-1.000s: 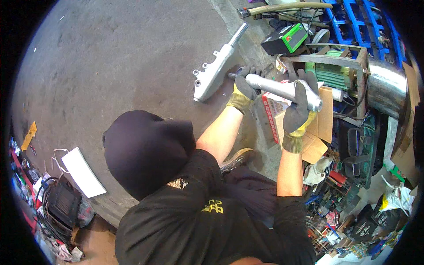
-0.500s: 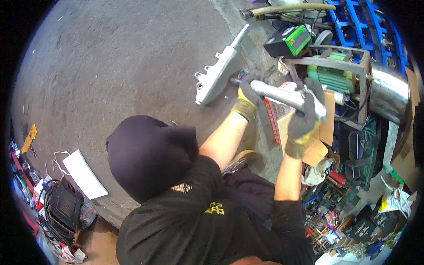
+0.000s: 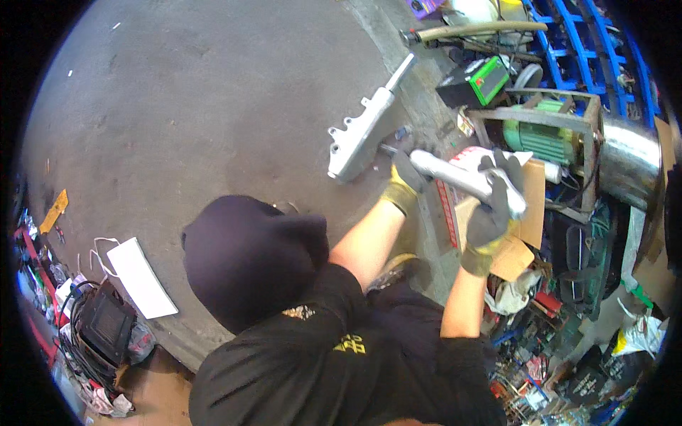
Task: The person retrieves a metal tube and a cylindrical part from a cardboard box, then sits on the floor to assemble them. They insert the cylindrical part into the tube, rotate it, and adjust the fit repeatedly.
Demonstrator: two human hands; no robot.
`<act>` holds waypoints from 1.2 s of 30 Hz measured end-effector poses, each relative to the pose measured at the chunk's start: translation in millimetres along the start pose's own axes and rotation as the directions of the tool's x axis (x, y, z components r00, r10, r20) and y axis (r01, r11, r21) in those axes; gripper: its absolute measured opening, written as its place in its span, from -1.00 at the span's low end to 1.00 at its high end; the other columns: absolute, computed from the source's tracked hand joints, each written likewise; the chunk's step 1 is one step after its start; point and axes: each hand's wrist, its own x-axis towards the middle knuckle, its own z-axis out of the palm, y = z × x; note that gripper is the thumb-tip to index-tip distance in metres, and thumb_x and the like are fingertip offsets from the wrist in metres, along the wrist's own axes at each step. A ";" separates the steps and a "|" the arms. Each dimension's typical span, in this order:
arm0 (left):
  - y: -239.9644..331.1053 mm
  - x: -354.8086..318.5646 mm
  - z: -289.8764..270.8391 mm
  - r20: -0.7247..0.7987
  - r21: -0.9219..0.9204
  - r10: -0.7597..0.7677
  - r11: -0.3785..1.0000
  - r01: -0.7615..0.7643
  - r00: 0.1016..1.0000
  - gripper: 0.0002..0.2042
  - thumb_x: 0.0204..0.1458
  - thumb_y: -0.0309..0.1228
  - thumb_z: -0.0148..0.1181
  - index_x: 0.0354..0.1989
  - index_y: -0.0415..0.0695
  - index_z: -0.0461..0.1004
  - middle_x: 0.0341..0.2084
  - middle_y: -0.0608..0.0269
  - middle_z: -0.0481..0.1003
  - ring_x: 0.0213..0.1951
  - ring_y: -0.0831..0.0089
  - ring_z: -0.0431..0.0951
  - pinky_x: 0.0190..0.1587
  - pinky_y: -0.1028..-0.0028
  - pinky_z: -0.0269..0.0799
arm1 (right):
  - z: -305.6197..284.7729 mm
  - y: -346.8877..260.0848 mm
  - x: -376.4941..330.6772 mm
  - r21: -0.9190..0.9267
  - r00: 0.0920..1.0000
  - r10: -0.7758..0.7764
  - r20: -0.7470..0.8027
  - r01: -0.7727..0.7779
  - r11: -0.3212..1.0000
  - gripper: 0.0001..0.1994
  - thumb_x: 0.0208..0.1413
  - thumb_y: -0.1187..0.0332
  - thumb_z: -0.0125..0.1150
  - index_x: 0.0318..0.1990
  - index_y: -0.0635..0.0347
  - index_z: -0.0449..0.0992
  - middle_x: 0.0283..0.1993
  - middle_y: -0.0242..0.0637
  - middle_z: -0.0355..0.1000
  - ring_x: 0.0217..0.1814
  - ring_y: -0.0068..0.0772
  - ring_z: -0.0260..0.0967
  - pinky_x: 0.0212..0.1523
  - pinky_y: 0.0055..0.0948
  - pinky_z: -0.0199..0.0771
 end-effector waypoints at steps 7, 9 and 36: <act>-67.9 -24.8 66.0 -0.152 -0.019 0.025 0.999 -0.028 0.988 -0.80 0.36 -0.20 0.06 -0.17 -0.07 0.44 -0.29 0.18 0.54 -0.17 0.12 0.60 0.07 -0.03 0.59 | -18.9 -66.0 9.3 0.063 0.975 -0.036 -0.220 0.051 0.997 -0.38 0.37 0.15 0.08 0.39 0.50 0.25 0.37 0.15 0.35 0.39 0.07 0.39 0.37 -0.02 0.47; -54.6 -17.6 39.5 -0.100 0.033 0.056 0.998 -0.053 0.993 -0.79 0.35 -0.19 0.07 -0.17 -0.07 0.45 -0.29 0.18 0.55 -0.15 0.11 0.60 0.08 -0.02 0.57 | -12.8 -47.6 10.6 0.065 0.977 -0.029 -0.211 0.044 0.997 -0.45 0.38 0.19 0.08 0.34 0.49 0.31 0.36 0.10 0.38 0.41 0.03 0.37 0.36 -0.05 0.46; -138.5 -64.3 104.2 -0.236 -0.025 -0.182 0.983 0.182 0.954 -0.76 0.35 -0.30 0.09 0.08 -0.10 0.36 -0.08 0.31 0.47 0.04 0.21 0.63 0.13 -0.01 0.61 | -64.1 -127.3 19.7 -0.299 0.923 -0.179 -0.340 0.074 0.951 -0.34 0.34 0.09 0.09 0.41 0.44 0.28 0.33 0.20 0.41 0.29 0.09 0.48 0.35 0.04 0.46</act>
